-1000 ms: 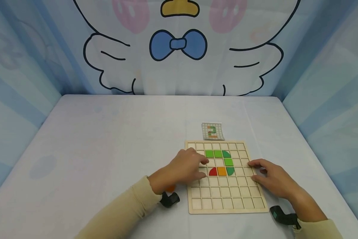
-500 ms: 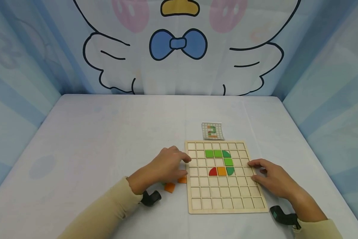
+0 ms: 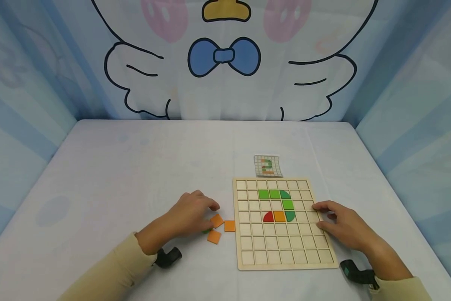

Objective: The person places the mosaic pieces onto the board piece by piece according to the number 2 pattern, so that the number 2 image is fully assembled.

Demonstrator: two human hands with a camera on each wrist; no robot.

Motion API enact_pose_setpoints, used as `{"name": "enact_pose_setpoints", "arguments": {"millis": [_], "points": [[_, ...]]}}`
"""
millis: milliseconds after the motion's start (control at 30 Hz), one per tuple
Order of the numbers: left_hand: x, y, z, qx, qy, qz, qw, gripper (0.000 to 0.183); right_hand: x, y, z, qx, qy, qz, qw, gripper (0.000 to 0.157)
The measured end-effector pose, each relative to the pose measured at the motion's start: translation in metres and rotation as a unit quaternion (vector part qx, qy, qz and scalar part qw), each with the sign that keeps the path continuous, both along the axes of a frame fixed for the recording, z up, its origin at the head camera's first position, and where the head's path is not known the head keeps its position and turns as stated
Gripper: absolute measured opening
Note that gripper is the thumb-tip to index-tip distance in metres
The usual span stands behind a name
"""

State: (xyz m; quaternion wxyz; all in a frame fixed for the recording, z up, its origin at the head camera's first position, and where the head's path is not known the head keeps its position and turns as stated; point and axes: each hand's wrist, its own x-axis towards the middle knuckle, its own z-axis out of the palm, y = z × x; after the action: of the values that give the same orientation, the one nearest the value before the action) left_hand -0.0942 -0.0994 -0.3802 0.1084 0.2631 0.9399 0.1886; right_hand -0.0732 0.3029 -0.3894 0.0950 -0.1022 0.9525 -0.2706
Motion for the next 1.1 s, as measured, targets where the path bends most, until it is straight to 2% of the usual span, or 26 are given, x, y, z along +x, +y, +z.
{"name": "enact_pose_setpoints", "arguments": {"millis": [300, 700, 1100], "points": [[0.010, -0.011, -0.006, -0.020, 0.001, 0.019, 0.9996, 0.039, 0.000, 0.001, 0.000, 0.001, 0.000, 0.000, 1.000, 0.041], [0.012, -0.013, -0.009, 0.002, -0.006, 0.028, 0.9996, 0.025, 0.000, 0.001, 0.000, 0.003, 0.003, 0.001, 1.000, 0.042], [0.013, -0.013, -0.009, -0.007, -0.008, 0.040, 0.9991, 0.025, 0.000, 0.001, 0.000, 0.001, 0.007, 0.004, 1.000, 0.040]]}}
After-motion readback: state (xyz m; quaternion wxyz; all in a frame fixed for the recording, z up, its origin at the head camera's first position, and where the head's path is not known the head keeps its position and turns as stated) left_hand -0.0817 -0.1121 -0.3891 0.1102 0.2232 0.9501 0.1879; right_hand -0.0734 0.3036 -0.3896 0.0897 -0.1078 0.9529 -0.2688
